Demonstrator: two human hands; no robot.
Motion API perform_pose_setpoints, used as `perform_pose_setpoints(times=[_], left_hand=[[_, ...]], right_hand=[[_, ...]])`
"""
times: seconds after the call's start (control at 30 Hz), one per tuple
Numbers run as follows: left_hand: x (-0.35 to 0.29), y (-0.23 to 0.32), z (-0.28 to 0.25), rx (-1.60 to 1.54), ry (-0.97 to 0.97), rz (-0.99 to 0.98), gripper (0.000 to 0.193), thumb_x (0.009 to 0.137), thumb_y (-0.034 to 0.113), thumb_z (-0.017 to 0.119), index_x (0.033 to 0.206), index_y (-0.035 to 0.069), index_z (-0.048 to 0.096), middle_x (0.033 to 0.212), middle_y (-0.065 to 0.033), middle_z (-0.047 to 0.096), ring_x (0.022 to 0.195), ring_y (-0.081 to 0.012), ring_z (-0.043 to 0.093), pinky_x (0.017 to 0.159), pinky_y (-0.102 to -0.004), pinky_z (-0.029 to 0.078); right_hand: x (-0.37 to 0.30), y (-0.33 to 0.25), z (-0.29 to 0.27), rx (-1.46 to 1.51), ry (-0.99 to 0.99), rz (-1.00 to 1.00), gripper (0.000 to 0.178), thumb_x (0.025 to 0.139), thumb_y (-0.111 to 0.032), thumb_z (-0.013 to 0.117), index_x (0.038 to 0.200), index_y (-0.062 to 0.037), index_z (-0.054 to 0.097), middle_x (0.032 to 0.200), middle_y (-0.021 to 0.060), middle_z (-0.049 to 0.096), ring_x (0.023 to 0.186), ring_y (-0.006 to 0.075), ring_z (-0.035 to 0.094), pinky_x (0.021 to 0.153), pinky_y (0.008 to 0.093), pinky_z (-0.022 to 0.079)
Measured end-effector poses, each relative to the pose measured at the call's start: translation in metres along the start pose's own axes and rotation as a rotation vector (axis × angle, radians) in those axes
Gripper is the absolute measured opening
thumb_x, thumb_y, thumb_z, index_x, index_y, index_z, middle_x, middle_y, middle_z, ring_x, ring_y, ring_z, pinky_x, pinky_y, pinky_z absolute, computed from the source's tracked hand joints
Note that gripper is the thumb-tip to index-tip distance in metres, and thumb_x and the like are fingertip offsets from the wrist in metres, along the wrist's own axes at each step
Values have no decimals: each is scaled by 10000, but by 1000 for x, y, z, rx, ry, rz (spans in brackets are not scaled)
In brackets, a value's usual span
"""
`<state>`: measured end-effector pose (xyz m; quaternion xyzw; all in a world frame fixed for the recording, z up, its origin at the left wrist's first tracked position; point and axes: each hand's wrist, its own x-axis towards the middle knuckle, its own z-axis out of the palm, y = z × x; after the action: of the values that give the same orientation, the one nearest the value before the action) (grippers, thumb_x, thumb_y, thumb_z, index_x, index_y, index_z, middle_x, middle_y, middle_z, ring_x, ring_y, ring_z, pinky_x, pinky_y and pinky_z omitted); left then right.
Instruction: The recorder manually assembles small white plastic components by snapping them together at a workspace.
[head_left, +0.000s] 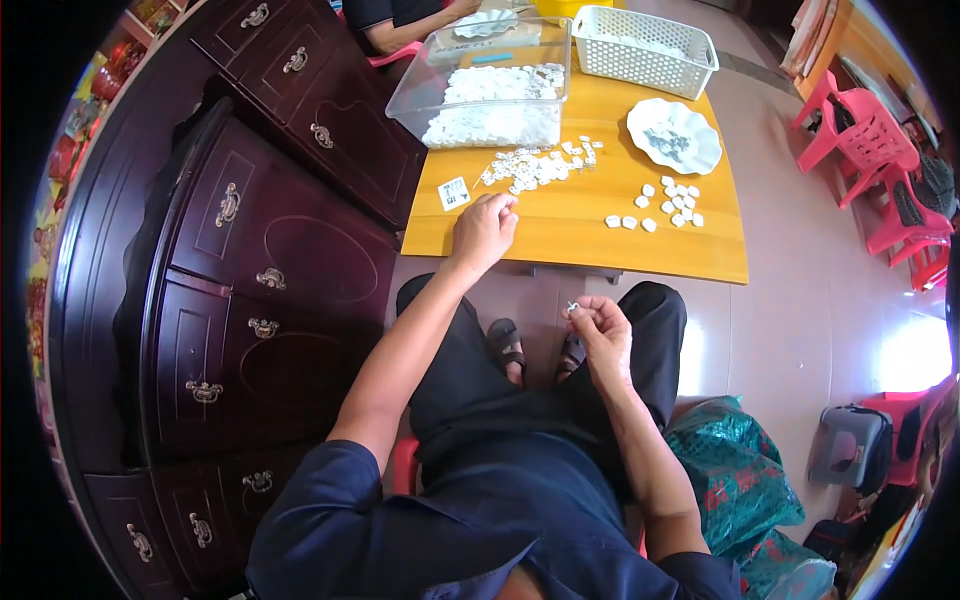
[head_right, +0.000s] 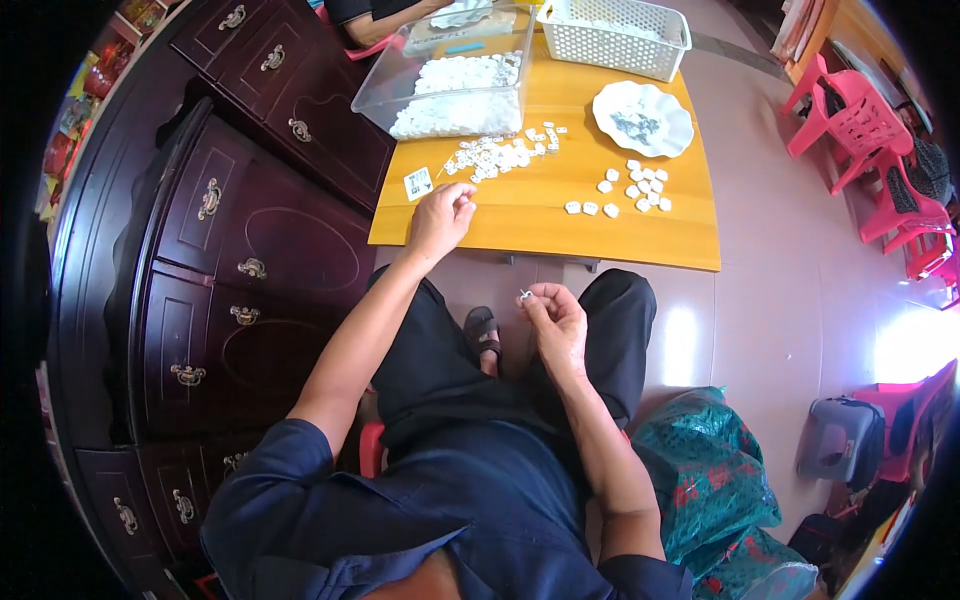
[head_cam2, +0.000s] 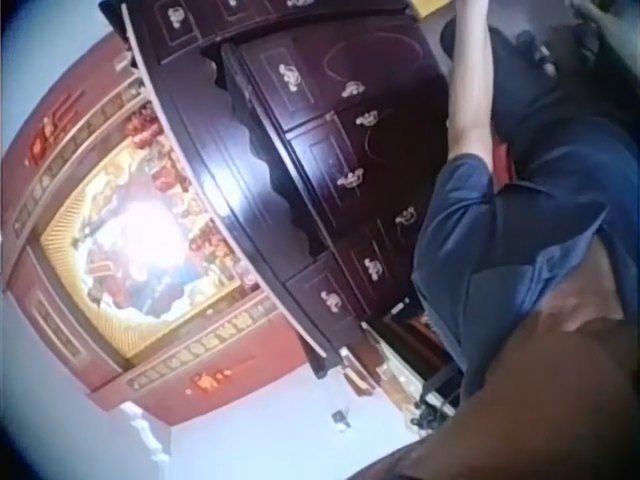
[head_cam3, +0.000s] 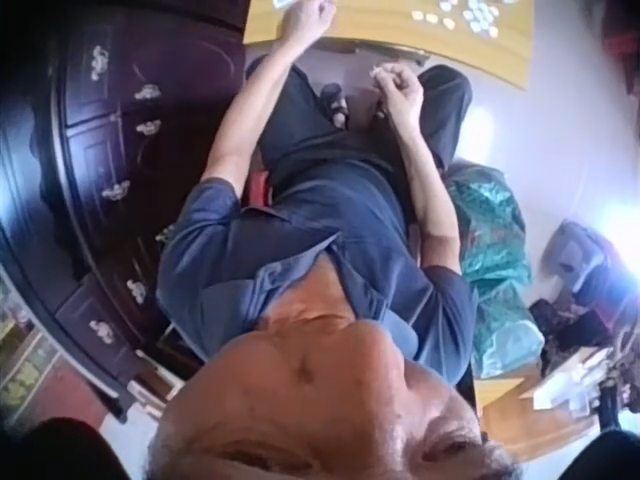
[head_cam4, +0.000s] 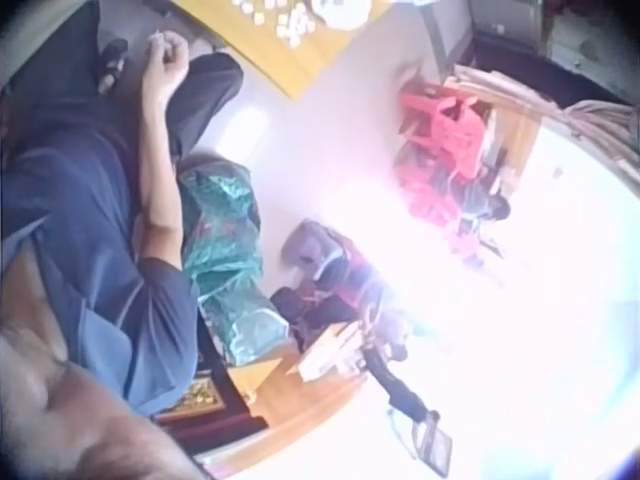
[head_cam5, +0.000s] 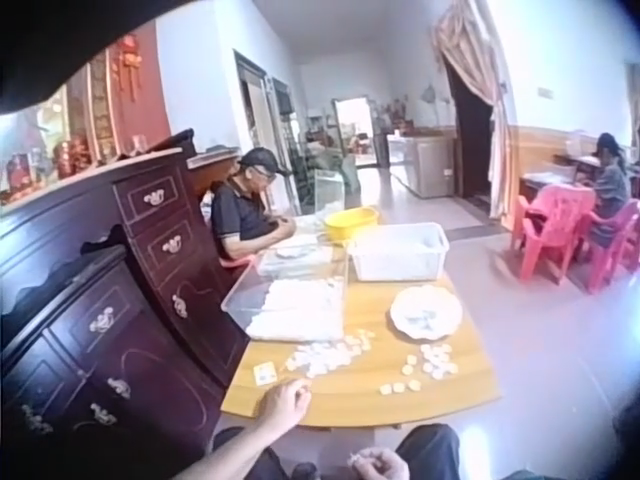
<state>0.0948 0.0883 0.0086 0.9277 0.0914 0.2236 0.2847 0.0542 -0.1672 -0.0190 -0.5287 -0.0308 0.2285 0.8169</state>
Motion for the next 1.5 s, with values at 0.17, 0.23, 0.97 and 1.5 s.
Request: perform_pose_setpoints(times=[0.17, 0.23, 0.97, 1.5], left_hand=[[27, 1, 4, 135, -70, -8, 241, 869, 117, 664, 1105, 72, 676, 960, -137, 674, 903, -327, 673, 764, -443, 541], [31, 0, 7, 184, -62, 25, 257, 870, 118, 670, 1123, 74, 673, 967, -136, 666, 912, -328, 670, 778, -436, 541], [28, 41, 30, 336, -129, 315, 269, 896, 194, 656, 1150, 107, 672, 1001, -128, 603, 967, -323, 605, 832, -445, 516], [23, 43, 39, 163, -82, 116, 120, 868, 197, 668, 858, 79, 650, 879, -128, 647, 824, -358, 651, 720, -485, 522]], right_hand=[[1, 5, -6, -15, -54, -17, 124, 961, -72, 655, 1067, -16, 626, 916, 54, 726, 805, 82, 654, 762, 217, 517], [2, 7, -6, -1, -59, -17, 124, 960, -72, 656, 1066, -15, 628, 914, 50, 725, 798, 79, 648, 762, 214, 513], [2, 6, -3, -15, -25, 46, 95, 952, -32, 638, 1041, 0, 641, 864, 31, 712, 755, 69, 622, 730, 202, 506], [1, 5, -2, -7, -45, 42, 94, 950, -22, 636, 1039, 7, 639, 865, 35, 709, 757, 69, 609, 729, 200, 495]])
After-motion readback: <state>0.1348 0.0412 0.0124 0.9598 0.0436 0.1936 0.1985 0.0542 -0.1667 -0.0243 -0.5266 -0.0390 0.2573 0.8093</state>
